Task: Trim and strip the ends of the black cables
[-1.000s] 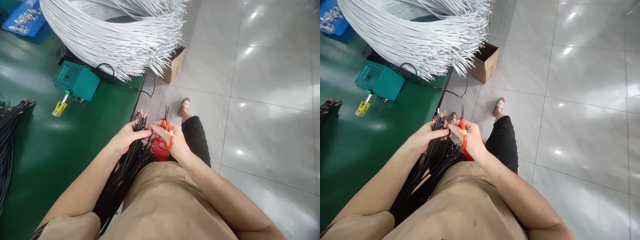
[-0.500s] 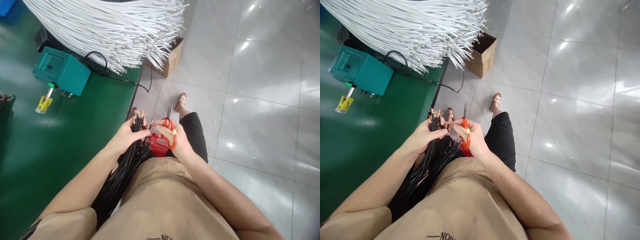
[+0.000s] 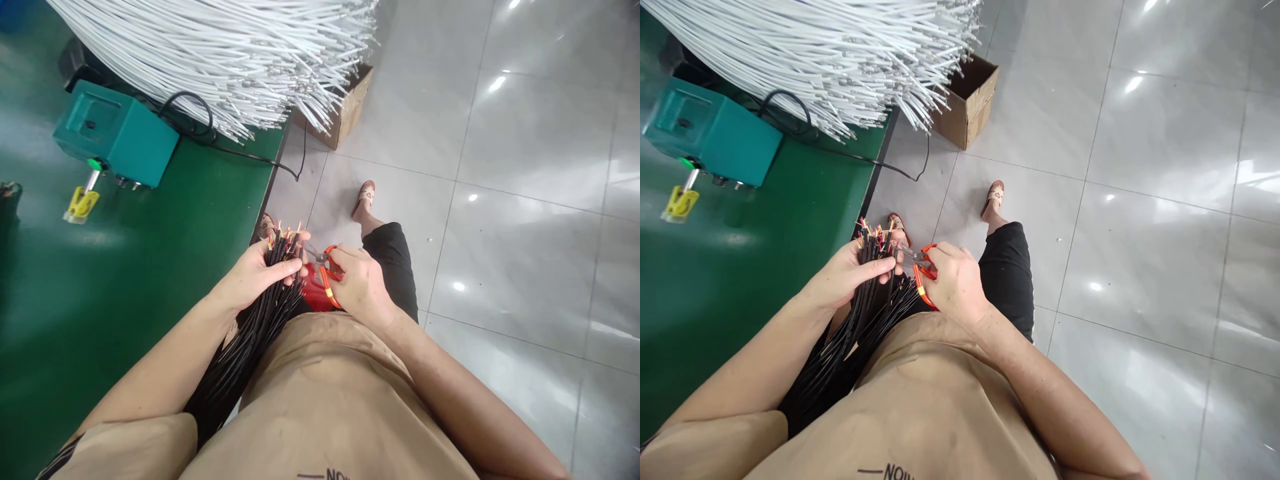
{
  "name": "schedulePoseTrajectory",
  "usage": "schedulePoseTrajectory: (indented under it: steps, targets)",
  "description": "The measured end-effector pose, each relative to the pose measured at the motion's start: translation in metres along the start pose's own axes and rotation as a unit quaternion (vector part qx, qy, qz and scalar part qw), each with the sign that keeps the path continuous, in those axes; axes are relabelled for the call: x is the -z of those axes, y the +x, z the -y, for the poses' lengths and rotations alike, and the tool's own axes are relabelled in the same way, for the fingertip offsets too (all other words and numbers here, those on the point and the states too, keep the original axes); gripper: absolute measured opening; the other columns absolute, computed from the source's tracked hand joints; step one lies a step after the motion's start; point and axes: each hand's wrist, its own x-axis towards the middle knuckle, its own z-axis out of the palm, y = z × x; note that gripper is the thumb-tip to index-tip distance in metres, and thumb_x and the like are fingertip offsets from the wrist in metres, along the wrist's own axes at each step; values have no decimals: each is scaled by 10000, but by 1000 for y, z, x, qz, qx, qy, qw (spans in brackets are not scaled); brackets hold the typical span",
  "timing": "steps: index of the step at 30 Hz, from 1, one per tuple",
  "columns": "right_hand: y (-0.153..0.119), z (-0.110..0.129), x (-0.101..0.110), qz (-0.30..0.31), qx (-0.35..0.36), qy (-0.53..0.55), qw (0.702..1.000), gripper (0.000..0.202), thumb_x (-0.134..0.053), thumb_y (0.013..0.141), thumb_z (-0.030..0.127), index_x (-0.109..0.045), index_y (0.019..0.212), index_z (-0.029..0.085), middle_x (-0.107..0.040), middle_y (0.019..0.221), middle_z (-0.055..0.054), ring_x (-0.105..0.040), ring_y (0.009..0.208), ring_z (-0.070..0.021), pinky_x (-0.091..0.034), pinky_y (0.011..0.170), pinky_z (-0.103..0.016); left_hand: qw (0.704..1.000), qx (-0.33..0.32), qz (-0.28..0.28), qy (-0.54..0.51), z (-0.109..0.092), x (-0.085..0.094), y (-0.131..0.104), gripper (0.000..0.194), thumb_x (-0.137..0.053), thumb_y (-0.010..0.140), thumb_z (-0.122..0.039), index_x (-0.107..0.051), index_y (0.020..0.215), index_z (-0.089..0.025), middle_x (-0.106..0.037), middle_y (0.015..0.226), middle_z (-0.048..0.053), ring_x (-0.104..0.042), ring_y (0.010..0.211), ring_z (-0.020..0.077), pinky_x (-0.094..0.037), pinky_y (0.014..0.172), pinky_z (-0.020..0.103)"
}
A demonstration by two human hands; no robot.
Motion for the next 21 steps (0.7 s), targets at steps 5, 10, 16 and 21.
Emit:
schedulePoseTrajectory:
  steps: [5, 10, 16, 21]
  targets:
    - [0, -7, 1, -24, 52, -113, 992, 129, -545, 823, 226, -578, 711, 171, -516, 667, 8, -342, 562, -112, -283, 621, -271, 1000, 6, -7, 12, -5, -2, -1, 366, -712, 779, -286, -641, 1122, -180, -644, 849, 26, -565, 655, 87, -427, 551, 195]
    - [4, -10, 8, -21, 97, -175, 980, 104, -529, 809, 192, -599, 738, 162, -548, 691, -13, -383, 593, -133, -271, 616, -284, 1000, 13, -17, 5, -5, -3, 0, 339, -731, 758, -269, -656, 1074, -169, -636, 852, 33, -590, 716, 111, -413, 525, 188]
    - [5, -6, 17, -36, 137, -253, 957, 236, -462, 871, 216, -605, 694, 151, -565, 674, -40, -417, 612, -152, -250, 614, -305, 1000, 19, -15, 11, -4, -2, -1, 378, -730, 763, -289, -652, 1118, -184, -625, 864, 26, -578, 699, 102, -415, 540, 195]
    - [4, -4, 17, -28, 149, -267, 952, 277, -452, 889, 206, -611, 670, 148, -556, 638, -29, -402, 571, -136, -248, 605, -301, 1000, 20, -1, 11, -1, 2, -1, 429, -726, 767, -285, -633, 1181, -224, -618, 869, 18, -584, 712, 108, -409, 550, 200]
